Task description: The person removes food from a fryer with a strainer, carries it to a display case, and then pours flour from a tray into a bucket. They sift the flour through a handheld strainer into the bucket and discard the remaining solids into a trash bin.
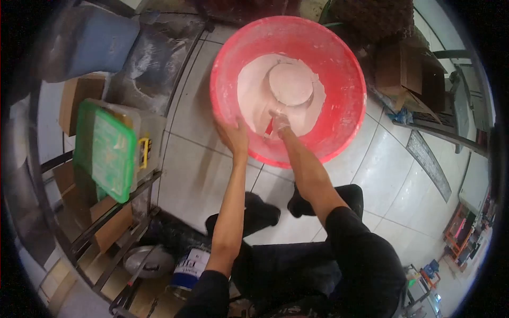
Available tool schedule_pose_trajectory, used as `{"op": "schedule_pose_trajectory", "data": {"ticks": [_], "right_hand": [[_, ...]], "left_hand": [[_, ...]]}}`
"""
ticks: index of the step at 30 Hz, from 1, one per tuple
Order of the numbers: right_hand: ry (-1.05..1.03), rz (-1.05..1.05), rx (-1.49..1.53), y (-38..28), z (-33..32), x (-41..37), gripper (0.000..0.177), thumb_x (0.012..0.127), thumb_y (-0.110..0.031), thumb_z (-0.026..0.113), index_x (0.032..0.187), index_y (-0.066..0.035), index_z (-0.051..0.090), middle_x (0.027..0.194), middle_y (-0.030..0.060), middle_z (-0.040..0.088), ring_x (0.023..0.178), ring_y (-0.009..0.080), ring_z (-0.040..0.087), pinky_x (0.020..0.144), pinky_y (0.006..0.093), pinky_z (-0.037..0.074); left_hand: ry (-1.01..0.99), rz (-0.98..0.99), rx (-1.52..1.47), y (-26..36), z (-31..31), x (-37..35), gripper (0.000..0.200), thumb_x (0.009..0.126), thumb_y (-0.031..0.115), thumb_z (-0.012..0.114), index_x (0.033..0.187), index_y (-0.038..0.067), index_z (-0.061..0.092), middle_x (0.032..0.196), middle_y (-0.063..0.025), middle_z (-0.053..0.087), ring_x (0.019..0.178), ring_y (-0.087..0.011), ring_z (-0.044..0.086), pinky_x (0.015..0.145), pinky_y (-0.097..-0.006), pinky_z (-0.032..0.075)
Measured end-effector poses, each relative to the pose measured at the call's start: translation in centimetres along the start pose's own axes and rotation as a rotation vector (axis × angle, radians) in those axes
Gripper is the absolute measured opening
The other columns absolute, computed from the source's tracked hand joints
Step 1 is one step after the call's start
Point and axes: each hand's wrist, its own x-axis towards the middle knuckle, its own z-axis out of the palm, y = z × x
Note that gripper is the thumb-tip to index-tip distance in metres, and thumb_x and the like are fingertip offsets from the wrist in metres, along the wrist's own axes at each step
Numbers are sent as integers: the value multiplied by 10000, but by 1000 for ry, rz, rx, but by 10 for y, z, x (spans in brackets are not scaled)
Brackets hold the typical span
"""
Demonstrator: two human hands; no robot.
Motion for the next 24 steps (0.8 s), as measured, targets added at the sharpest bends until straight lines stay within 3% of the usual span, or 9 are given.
{"op": "schedule_pose_trajectory", "data": {"ticks": [2,4,6,7,10,15,17,21,24], "right_hand": [[6,47,136,-65,30,-46,185,771,-194,569,714,-29,507,567,49,490,442,167,483,428,303,426],[-99,-63,-100,-50,24,-33,166,782,-207,582,745,-50,545,584,65,507,500,166,514,469,325,434],[142,-989,-1094,-16,17,11,157,772,-162,590,700,-52,502,544,55,492,433,154,484,414,309,412],[105,-853,-481,25,11,57,114,757,-132,595,718,-56,521,537,44,499,406,152,474,380,304,394],[126,-138,-84,-101,31,-56,123,749,-135,594,691,-60,516,533,37,499,399,145,471,360,293,380],[132,-426,-285,-168,32,-102,157,724,-152,621,654,-59,515,515,19,485,393,116,454,357,262,367],[28,-360,1,-208,25,-137,81,700,-57,592,646,-72,533,507,-2,457,382,113,434,337,260,349],[133,-448,-215,-254,17,-218,111,692,-70,617,627,-77,528,500,-1,454,380,101,427,336,252,344],[-6,-518,-152,-275,17,-224,112,692,-97,626,621,-73,543,486,-3,449,378,105,423,342,256,347]], "left_hand": [[118,69,111,-5,12,-1,627,768,135,505,1295,-23,206,1297,-265,273,1188,-397,292,1001,-426,235],[168,253,-80,-8,3,4,611,729,-11,455,1291,-20,218,1288,-257,295,1191,-387,295,1004,-419,234],[184,297,-126,-2,0,1,607,714,-58,431,1285,-22,228,1284,-252,305,1191,-381,300,1002,-421,236],[178,325,-154,3,-4,1,609,700,-105,407,1279,-24,239,1280,-248,315,1191,-375,305,1001,-424,238],[161,369,-169,-1,0,20,604,689,-122,402,1267,-22,261,1269,-246,331,1194,-371,300,990,-433,252],[121,439,-231,9,15,86,593,691,-95,444,1254,-8,279,1230,-247,377,1158,-380,349,971,-440,276],[154,491,-225,16,30,117,593,698,-76,463,1255,6,277,1208,-248,397,1138,-387,372,966,-446,280],[162,454,-120,31,39,131,593,709,-8,518,1248,72,284,1145,-235,443,1076,-397,425,929,-555,274],[150,455,-79,31,38,153,588,709,38,544,1240,100,298,1114,-212,472,1054,-390,446,894,-625,265]]}}
